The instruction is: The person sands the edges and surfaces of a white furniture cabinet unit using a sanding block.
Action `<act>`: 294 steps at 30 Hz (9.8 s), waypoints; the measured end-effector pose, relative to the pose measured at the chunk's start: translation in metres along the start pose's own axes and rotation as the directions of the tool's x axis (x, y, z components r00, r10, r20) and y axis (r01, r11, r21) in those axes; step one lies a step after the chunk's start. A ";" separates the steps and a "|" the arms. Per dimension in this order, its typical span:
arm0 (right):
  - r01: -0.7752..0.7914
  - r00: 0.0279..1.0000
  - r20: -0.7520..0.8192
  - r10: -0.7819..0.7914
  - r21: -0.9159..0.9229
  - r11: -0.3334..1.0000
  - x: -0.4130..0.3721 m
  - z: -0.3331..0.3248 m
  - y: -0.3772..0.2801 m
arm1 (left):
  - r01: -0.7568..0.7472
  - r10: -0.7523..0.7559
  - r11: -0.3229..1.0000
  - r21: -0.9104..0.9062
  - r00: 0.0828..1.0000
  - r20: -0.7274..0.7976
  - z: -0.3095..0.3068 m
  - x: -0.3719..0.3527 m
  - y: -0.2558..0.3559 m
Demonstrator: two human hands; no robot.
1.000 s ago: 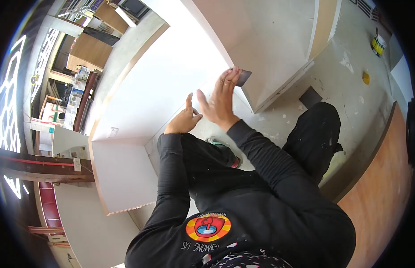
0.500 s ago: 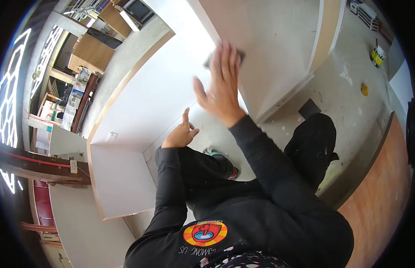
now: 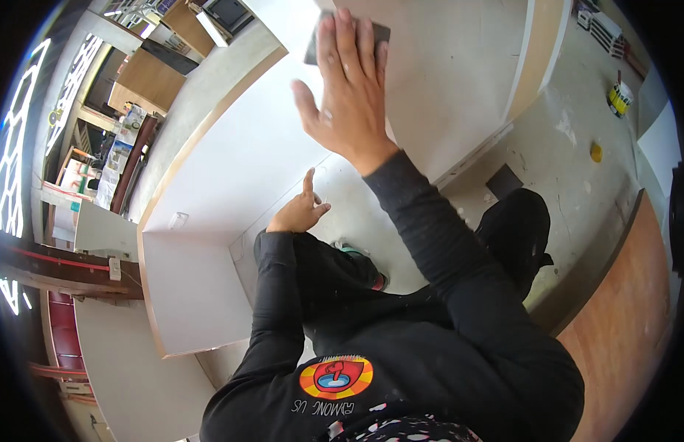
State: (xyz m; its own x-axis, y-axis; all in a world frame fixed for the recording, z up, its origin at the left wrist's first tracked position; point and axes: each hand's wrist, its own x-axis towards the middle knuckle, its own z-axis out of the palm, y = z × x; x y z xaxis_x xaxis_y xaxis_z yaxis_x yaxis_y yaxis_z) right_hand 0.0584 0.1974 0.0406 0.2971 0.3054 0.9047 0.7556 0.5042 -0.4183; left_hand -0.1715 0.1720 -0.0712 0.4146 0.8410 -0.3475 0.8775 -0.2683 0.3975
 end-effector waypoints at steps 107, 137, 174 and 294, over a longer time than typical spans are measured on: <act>-0.847 -0.043 0.419 0.907 0.467 -0.256 -0.362 0.043 0.100 | -0.036 -0.110 0.944 0.329 0.903 0.416 0.080 0.063 0.048; -0.844 -0.391 0.341 0.855 0.237 -0.481 -0.364 0.040 0.135 | -0.089 -0.025 0.969 0.231 0.894 0.448 0.080 0.060 0.058; -0.953 -0.178 0.310 0.934 0.181 -0.241 -0.352 0.049 0.129 | -0.095 -0.148 0.887 0.451 0.868 0.474 0.082 0.063 0.048; -0.776 0.622 0.224 0.751 0.043 0.630 -0.282 0.034 0.055 | -0.172 -0.163 0.884 0.434 0.757 0.633 0.098 0.044 0.034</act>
State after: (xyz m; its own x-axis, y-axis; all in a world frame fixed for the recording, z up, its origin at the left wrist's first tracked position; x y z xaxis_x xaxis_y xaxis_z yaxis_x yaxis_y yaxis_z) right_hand -0.0039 0.1665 -0.2400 0.6209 0.7493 0.2303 0.2204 0.1150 -0.9686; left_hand -0.1001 0.1542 -0.1560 0.3229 0.3831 -0.8655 0.8090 -0.5862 0.0423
